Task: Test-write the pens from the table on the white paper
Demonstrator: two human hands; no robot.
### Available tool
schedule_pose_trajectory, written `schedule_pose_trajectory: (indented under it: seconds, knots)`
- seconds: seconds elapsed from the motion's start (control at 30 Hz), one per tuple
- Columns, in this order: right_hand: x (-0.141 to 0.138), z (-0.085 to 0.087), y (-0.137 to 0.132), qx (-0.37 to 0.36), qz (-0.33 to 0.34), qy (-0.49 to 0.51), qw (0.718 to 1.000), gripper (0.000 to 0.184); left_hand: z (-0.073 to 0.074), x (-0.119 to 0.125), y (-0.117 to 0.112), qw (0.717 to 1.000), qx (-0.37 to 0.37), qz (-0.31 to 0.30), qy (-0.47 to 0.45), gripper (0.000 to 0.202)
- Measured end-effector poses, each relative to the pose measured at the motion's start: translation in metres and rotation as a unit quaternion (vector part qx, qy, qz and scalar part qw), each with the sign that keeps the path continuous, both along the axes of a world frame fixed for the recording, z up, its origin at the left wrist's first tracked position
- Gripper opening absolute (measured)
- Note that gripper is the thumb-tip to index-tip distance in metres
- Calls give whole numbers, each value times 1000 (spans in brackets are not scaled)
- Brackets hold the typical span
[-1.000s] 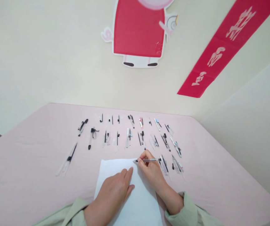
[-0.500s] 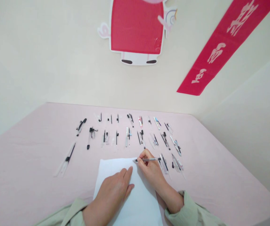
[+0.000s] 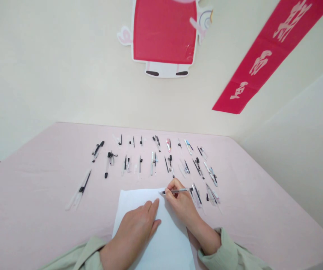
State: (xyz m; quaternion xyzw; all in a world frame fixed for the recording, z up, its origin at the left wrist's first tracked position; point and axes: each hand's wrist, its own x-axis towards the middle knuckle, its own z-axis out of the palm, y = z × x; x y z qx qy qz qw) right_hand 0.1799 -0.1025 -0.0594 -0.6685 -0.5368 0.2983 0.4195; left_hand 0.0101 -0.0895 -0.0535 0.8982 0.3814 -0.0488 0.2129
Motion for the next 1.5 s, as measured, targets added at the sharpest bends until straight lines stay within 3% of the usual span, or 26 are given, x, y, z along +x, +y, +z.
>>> schedule_pose_trajectory:
  seconds: [0.2,0.63,0.87,1.2,1.5]
  knots:
    - [0,-1,0,2,-6,-5,1000,9,-2,0,0,1000,-5,19,-8,44]
    - [0,-2,-1,0,-7,-7,1000,9,4,1,-1,1000,0,-2,6,46]
    - [5,0,1,9,-40,2,999,10,1,-1,0,1000,5,-2,8,46]
    - [5,1,2,8,37,14,999,11,0,1,-1,999,30,-5,26,47]
    - [4,1,1,10,21,-5,1000,6,0,0,-1,1000,24,-6,17,46]
